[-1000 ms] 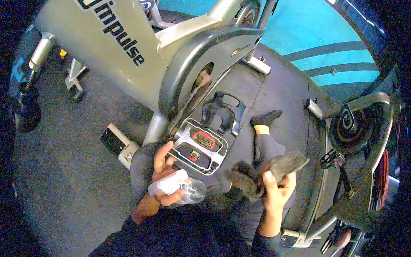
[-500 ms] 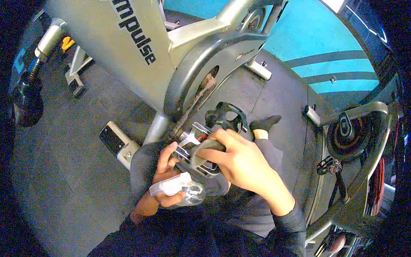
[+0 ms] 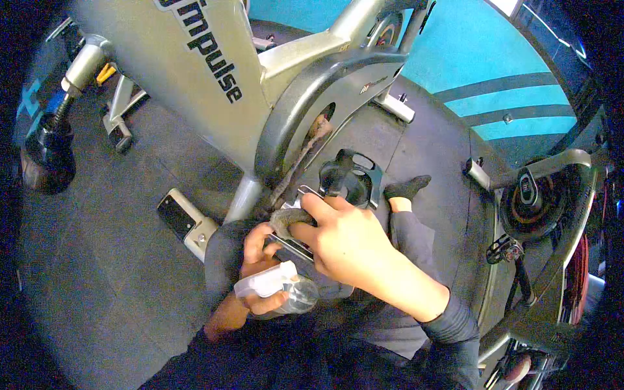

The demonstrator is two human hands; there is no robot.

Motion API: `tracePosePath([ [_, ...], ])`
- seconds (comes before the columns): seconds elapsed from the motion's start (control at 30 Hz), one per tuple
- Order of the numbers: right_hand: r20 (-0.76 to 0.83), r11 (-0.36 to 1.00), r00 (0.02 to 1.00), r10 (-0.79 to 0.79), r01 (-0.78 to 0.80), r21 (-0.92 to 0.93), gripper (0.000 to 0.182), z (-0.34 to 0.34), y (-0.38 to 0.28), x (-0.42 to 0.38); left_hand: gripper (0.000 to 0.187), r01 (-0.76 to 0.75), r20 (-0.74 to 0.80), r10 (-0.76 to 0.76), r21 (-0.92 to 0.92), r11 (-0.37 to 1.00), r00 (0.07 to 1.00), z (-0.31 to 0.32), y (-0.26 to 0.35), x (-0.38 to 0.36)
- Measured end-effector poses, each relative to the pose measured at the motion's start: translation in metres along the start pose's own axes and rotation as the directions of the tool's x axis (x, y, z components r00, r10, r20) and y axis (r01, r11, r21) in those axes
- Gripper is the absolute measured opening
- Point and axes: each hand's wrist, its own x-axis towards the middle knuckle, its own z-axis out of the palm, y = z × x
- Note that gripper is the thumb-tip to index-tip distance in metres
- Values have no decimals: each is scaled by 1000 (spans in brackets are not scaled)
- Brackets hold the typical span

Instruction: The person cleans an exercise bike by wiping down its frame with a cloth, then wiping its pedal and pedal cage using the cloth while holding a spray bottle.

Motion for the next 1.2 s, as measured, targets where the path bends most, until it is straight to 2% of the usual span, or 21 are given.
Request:
tracePosePath([
  [0.03, -74, 1000, 997, 8, -8, -3, 28, 2, 0, -2, 33, 71, -4, -71, -17, 997, 997, 1, 1, -2],
  [0.07, -75, 1000, 997, 8, -8, -4, 28, 2, 1, -3, 33, 140, -7, -140, -33, 990, 990, 1, 2, -3],
  [0.17, -108, 997, 994, 2, 6, 73, 25, 2, 4, -2, 34, 62, -21, -62, 32, 998, 998, 1, -1, -2],
  [0.23, -190, 937, 957, 218, -151, 315, 23, 6, 9, -3, 34, 32, -7, -31, 38, 999, 999, 0, 1, 2],
  [0.27, -265, 917, 933, 244, -133, 375, 20, 11, 13, -3, 34, 4, 6, -5, 42, 999, 1000, 0, 1, 4],
  [0.3, -268, 918, 932, 243, -133, 373, 20, 11, 15, -6, 34, 1, 7, -2, 42, 999, 1000, 0, 0, 3],
  [0.37, -224, 824, 905, 363, -199, 530, 20, 7, 16, -9, 34, 6, -2, -6, 14, 1000, 1000, 0, -6, 0],
  [0.4, -185, 793, 920, 347, -182, 581, 23, 7, 17, -12, 34, 8, -2, -8, 14, 1000, 1000, 0, -6, 1],
  [0.43, -183, 791, 919, 349, -184, 584, 23, 6, 17, -12, 34, 5, -9, -5, 4, 1000, 1000, 0, -6, 1],
  [0.5, -210, 881, 969, 126, -12, 473, 27, 3, 17, -12, 34, 6, -12, -6, -8, 1000, 1000, 1, -5, 0],
  [0.53, -180, 915, 980, 79, 0, 403, 31, 3, 17, -12, 35, 49, -20, -49, -8, 999, 999, 2, -4, -2],
  [0.6, -167, 925, 983, 73, -4, 381, 31, 4, 15, -9, 35, 92, -23, -92, -9, 996, 996, 1, -3, -2],
  [0.7, -148, 943, 988, 48, 4, 334, 31, 3, 13, -8, 37, 66, 33, -70, 96, 993, 997, -3, -3, 0],
  [0.77, -143, 976, 989, 47, -15, 215, 30, 2, 9, -8, 38, 109, 18, -111, 86, 990, 994, -2, -4, -4],
  [0.8, -144, 976, 989, 47, -14, 217, 30, 2, 8, -8, 38, 110, 17, -112, 88, 990, 994, -1, -3, -4],
  [0.87, -122, 989, 992, 44, -26, 145, 29, 2, 7, -6, 38, 124, 7, -124, 1, 992, 992, -1, -1, -2],
  [0.9, -125, 990, 991, 44, -27, 140, 29, 1, 8, -7, 38, 120, 9, -120, 1, 993, 993, -1, -2, -1],
  [1.0, -183, 876, 978, 104, -3, 482, 29, 1, 16, -12, 37, 39, -11, -39, -26, 999, 999, 0, -4, -1],
  [1.1, -164, 892, 980, 113, -27, 451, 30, 1, 11, -11, 37, 106, 14, -106, -25, 994, 994, 0, -2, -1],
  [1.13, -182, 939, 981, 71, -4, 344, 31, 4, 10, -10, 37, 72, 22, -72, 6, 997, 997, -1, -3, 0],
  [1.2, -178, 959, 983, 47, 6, 283, 31, 5, 12, -9, 37, 35, 32, -37, 41, 999, 999, -2, -4, 0],
])
